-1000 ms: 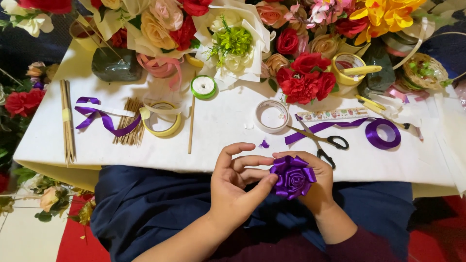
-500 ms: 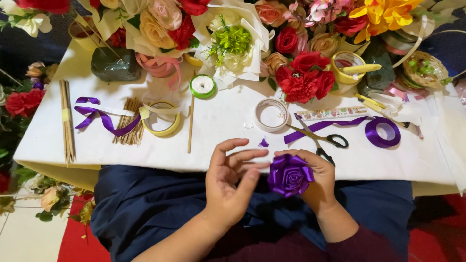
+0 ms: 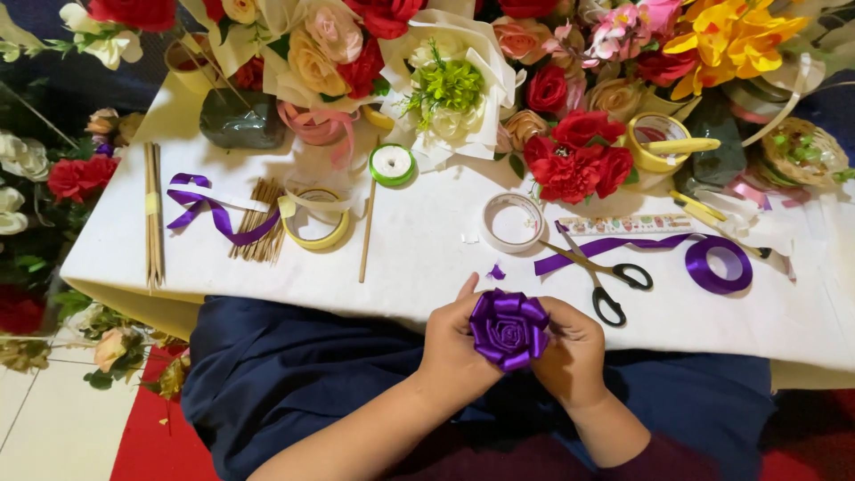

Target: The person folds a purple ribbon over a white strip and rolls it into a rose shape. They secure the rolled ribbon with a needle and thread, then trim the excess ribbon with scissors. Finally, they apply glue to the base of the finished ribbon rose.

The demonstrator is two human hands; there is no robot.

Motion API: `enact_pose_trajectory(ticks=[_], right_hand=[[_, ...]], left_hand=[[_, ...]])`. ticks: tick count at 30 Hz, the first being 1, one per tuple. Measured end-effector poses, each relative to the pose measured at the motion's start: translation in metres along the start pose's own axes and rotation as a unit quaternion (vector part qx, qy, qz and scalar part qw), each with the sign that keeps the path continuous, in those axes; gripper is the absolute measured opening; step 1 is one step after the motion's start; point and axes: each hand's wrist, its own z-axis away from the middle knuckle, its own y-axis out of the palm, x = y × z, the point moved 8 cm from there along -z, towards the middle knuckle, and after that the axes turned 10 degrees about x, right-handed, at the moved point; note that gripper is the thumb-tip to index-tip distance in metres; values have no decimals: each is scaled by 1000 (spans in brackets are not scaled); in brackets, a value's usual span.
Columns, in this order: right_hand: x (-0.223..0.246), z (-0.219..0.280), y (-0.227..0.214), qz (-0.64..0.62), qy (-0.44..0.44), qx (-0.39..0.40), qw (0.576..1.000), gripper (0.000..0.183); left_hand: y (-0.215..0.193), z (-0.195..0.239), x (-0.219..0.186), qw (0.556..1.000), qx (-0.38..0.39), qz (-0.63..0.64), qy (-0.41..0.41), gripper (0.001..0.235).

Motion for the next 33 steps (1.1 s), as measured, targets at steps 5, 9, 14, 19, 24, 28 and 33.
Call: enact_pose_trajectory(ticks=[5,9,14,19,24,28,33], right_hand=[[11,-4,3,72,0,20,997,63],[22,-8,6,94,11,12,995,58],[9,0,-5,67,7,-3,998,45],[9,-1,-2,19,-3,-16,1000,19],[7,1,-1,29,0,-20,999,22],[9,2,-1,-6,-13,-10,1000,28],[20,0,4,68,-24,-4,997,46]], left_hand=[[0,1,-1,996,16,46,-68,26],[2,5,4,995,22,67,-74,22],[2,-6,-20,997,56,45,-23,52],[-4,2,-7,999,-1,-22,46,31],[-6,5,-23,995,-24,-4,95,25],[-7,6,-26,999,-21,3,43,68],[-7,7,-31,995,-54,36,72,75]])
